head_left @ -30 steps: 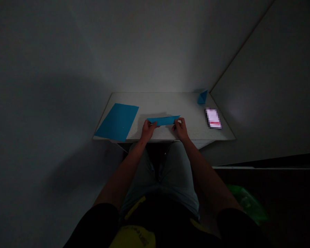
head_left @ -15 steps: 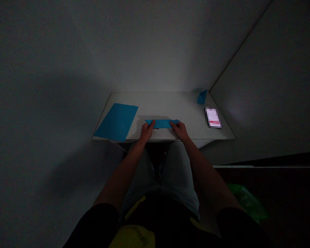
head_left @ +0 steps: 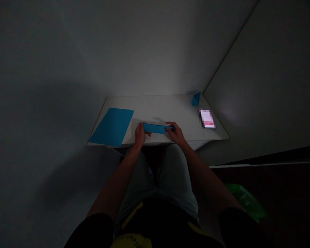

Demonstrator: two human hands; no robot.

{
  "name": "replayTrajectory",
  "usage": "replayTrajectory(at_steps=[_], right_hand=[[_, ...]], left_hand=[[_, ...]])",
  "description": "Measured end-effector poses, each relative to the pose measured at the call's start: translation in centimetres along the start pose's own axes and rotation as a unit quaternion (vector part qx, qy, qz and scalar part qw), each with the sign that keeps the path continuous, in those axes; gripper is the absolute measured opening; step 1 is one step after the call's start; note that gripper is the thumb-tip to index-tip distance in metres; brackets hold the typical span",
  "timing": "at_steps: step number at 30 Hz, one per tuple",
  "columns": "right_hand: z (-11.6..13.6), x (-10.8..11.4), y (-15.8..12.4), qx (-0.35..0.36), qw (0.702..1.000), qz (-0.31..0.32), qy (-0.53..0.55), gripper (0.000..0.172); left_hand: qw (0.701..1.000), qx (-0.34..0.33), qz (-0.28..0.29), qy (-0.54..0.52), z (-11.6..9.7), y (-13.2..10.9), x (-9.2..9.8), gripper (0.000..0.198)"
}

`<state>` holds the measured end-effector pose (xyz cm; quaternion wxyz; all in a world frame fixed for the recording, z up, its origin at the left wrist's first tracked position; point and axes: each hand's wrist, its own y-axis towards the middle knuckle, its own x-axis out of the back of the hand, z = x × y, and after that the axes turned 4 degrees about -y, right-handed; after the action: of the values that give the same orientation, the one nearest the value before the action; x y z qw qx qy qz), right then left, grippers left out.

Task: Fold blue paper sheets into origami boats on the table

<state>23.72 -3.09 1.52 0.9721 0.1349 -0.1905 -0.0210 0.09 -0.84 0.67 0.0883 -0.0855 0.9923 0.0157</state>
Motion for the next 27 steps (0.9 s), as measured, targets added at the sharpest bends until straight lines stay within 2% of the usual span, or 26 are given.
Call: replayTrajectory(at_steps=[7, 9, 12, 15, 18, 21, 25, 27], right_hand=[[1.5, 2.9, -2.3, 0.069, 0.978, 0.178, -0.080, 0.034], [1.8, 3.9, -2.6, 0.096, 0.969, 0.201, -0.108, 0.030], [1.5, 5.7, -2.2, 0.100, 0.965, 0.169, -0.173, 0.028], [0.3, 8.0, -0.5, 0.064, 0.961, 0.107, -0.246, 0.028], [-1.2, 10.3, 2.6, 0.009, 0.945, 0.056, -0.323, 0.029], [-2.7, 12.1, 6.3, -0.048, 0.920, 0.033, -0.387, 0.026], [-4.6, 13.8, 10.3, -0.116, 0.896, 0.007, -0.430, 0.025], [-5.6, 14.3, 11.7, -0.134, 0.897, -0.015, -0.421, 0.022]], left_hand=[[1.000, 0.005, 0.012, 0.014, -0.6, -0.2, 0.0, 0.068], [1.000, -0.006, 0.004, 0.007, -0.8, -0.4, 0.0, 0.068], [1.000, -0.021, 0.002, -0.010, -1.0, -0.5, 0.0, 0.067], [1.000, -0.017, 0.023, -0.007, -1.0, -0.5, -0.1, 0.065], [0.999, -0.005, 0.038, 0.008, -0.9, -0.5, 0.0, 0.064], [0.999, 0.001, 0.038, 0.027, -0.8, -0.5, 0.0, 0.063], [0.998, 0.000, 0.036, 0.046, -0.9, -0.7, 0.0, 0.058], [0.998, -0.008, 0.042, 0.051, -1.0, -0.8, 0.0, 0.056]])
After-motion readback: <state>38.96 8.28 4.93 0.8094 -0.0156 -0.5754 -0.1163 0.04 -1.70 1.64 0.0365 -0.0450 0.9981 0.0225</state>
